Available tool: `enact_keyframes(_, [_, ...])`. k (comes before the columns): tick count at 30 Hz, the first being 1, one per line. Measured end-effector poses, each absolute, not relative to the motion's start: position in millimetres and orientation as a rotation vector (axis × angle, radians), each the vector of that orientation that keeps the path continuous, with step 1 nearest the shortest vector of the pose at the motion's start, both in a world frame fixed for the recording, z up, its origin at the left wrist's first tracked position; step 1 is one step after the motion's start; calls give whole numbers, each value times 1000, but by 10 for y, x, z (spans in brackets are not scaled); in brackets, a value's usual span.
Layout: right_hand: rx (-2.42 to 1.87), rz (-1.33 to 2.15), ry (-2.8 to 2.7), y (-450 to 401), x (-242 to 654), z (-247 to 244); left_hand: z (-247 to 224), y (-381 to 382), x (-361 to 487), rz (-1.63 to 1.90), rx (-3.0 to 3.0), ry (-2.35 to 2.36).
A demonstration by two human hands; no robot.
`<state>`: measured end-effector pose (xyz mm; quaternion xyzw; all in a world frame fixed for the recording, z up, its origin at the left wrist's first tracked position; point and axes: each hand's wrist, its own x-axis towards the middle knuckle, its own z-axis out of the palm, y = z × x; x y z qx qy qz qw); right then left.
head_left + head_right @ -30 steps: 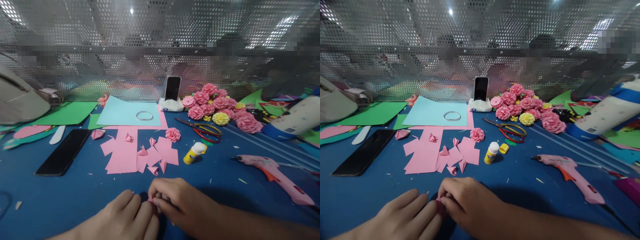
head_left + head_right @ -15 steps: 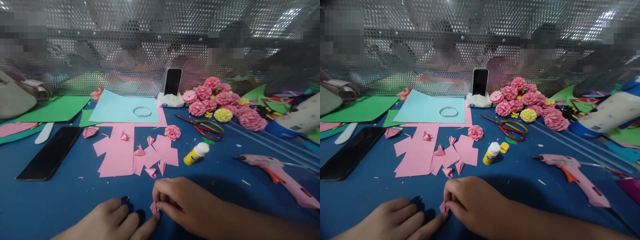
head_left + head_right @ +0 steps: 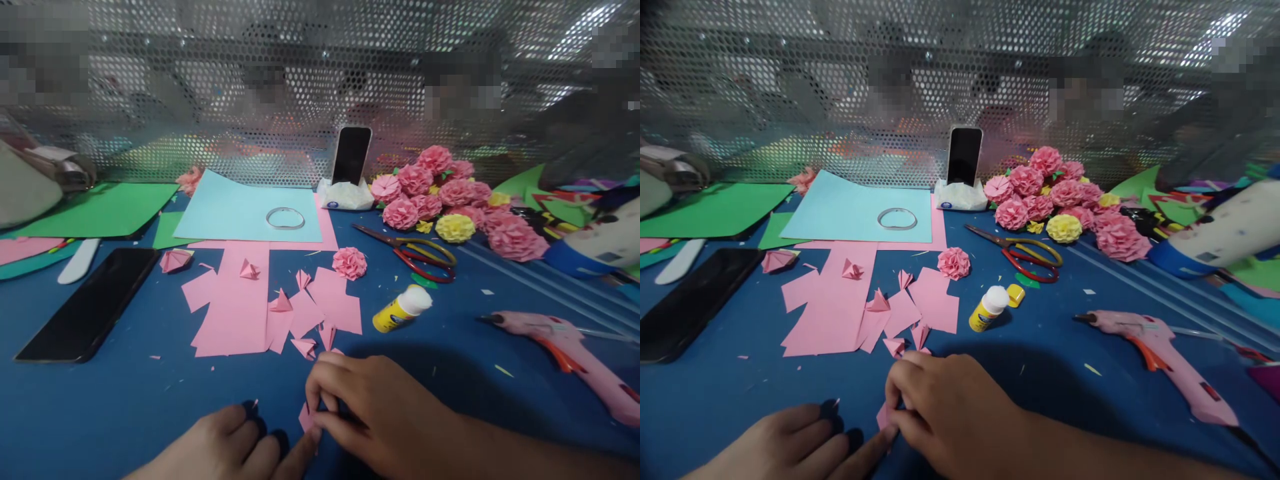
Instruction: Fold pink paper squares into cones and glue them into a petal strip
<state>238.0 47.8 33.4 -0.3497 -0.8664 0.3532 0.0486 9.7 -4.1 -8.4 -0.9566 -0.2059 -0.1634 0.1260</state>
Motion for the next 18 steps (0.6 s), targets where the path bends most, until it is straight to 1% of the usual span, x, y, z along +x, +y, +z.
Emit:
enact_keyframes(5, [-919, 977, -2727, 525, 2376, 289, -111, -42, 75, -598, -2763, -569])
enact_keyframes(9, [-847, 907, -2777, 554, 2364, 248, -24, -42, 62, -496, -2835, -552])
enact_keyframes(18, [-877, 765, -2779, 492, 2383, 223, -33, -51, 80, -474, -2834, -571])
